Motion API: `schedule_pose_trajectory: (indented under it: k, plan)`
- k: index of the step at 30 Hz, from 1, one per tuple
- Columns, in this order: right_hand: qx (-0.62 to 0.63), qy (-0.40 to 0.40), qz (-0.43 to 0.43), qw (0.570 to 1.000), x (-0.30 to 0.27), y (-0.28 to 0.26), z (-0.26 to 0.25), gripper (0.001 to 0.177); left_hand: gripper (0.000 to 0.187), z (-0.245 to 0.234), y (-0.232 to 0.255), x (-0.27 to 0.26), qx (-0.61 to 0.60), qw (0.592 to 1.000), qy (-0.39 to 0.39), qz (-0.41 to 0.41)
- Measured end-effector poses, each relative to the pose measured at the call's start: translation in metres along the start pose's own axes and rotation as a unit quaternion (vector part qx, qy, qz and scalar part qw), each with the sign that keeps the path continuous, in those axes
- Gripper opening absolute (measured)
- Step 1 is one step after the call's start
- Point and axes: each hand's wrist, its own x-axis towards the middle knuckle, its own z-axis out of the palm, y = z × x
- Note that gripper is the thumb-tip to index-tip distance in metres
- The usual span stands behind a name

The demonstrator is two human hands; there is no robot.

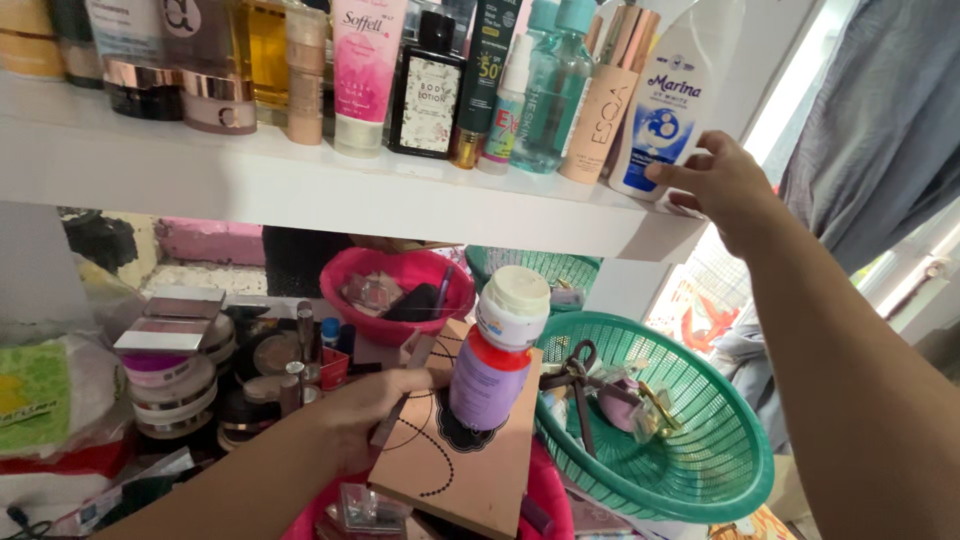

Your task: The person organizes various cosmetic items by picking them up from a cluttered vanity table and placing them into pink and green plastic baskets. They handle items such as bottles, compacts, and boxes, moving them between the table surface and the baskets.

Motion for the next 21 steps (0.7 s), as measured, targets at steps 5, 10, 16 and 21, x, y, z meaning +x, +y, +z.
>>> schedule_pose_trajectory:
  k: [5, 10, 16, 21]
  plan:
    - [0.026, -0.027, -0.018, 0.999, -0.027, -0.007, -0.006, 0.061, 0.042, 0.002, 0.002, -0.003, -0.003, 1.0, -0.002, 0.016]
    - [0.069, -0.098, -0.105, 0.987, -0.029, -0.024, 0.024, 0.061, 0.044, 0.008, 0.006, -0.005, 0.017, 0.999, -0.023, 0.02]
    - [0.011, -0.042, -0.131, 0.99, -0.038, -0.04, 0.057, 0.059, 0.044, 0.016, 0.008, -0.009, 0.024, 1.0, 0.017, 0.009]
    - [-0.043, 0.199, -0.227, 0.952, -0.08, -0.019, 0.08, 0.034, 0.042, 0.003, 0.005, 0.001, 0.024, 0.996, -0.066, 0.052]
